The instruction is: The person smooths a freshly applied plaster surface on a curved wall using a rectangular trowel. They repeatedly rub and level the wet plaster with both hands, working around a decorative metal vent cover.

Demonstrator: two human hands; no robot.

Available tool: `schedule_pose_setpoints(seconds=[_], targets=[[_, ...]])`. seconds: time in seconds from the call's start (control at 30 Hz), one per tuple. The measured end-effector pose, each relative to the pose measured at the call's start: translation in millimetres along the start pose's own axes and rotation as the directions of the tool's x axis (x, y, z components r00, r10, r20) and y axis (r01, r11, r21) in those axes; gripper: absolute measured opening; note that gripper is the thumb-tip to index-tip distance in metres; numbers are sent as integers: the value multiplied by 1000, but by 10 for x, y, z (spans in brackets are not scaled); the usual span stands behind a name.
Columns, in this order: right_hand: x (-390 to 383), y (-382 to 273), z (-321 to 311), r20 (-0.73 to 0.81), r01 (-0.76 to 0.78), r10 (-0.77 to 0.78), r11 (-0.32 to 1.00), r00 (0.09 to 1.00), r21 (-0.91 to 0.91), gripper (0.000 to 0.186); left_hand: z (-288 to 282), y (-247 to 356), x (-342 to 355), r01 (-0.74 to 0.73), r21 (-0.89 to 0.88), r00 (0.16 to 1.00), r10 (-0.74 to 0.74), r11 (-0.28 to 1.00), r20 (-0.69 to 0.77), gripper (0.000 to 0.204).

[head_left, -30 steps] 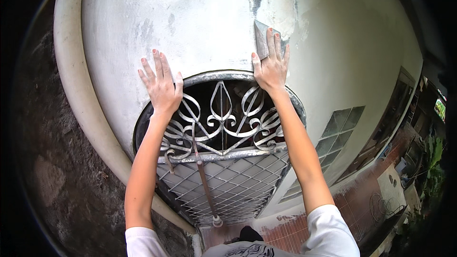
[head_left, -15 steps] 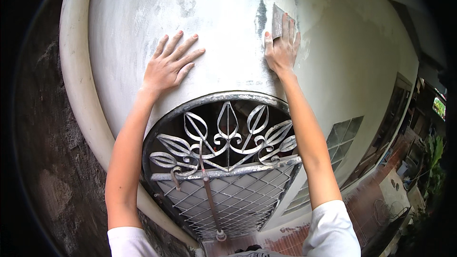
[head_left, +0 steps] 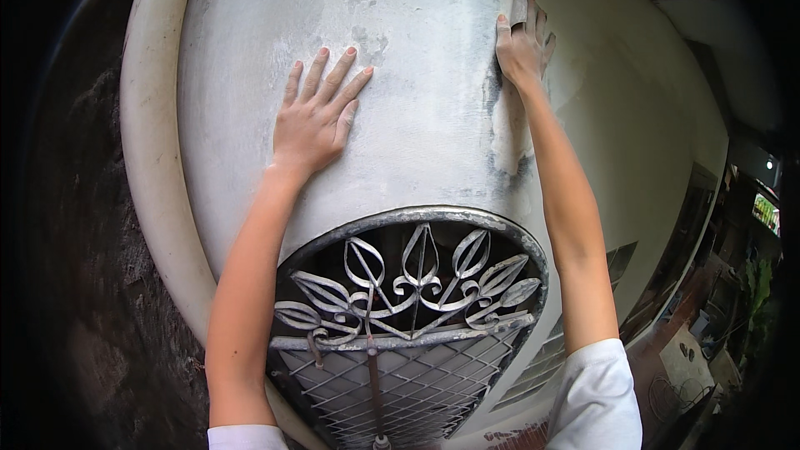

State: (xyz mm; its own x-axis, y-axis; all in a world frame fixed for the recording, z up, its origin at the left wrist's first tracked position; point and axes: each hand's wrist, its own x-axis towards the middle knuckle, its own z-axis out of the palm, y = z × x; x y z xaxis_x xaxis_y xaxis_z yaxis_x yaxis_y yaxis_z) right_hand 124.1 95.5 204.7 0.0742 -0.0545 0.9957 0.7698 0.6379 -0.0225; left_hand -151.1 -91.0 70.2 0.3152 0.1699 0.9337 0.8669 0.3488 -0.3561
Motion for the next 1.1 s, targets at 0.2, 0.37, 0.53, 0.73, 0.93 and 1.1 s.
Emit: schedule_pose_setpoints(seconds=[0.2, 0.37, 0.53, 0.73, 0.93, 1.1], targets=[[535, 30, -71, 208, -119, 110, 992, 972, 34, 90, -22, -9, -119, 37, -39, 999, -38, 999, -5, 52], [1086, 98, -64, 286, -167, 155, 986, 946, 17, 93, -25, -30, -144, 32, -25, 999, -32, 999, -30, 51], [1175, 125, 76, 166, -162, 152, 986, 974, 47, 89, -6, 25, -171, 74, 26, 997, -74, 997, -10, 51], [869, 169, -32, 125, -35, 17, 990, 992, 137, 86, 50, 28, -237, 138, 127, 990, -138, 982, -9, 51], [228, 312, -2, -1, 215, -215, 977, 977, 2, 71, 182, 274, -392, 351, 62, 931, -342, 934, -128, 54], [-692, 317, -32, -41, 329, -329, 944, 943, -19, 63, 246, 1181, -544, 316, -72, 945, -321, 946, -65, 62]])
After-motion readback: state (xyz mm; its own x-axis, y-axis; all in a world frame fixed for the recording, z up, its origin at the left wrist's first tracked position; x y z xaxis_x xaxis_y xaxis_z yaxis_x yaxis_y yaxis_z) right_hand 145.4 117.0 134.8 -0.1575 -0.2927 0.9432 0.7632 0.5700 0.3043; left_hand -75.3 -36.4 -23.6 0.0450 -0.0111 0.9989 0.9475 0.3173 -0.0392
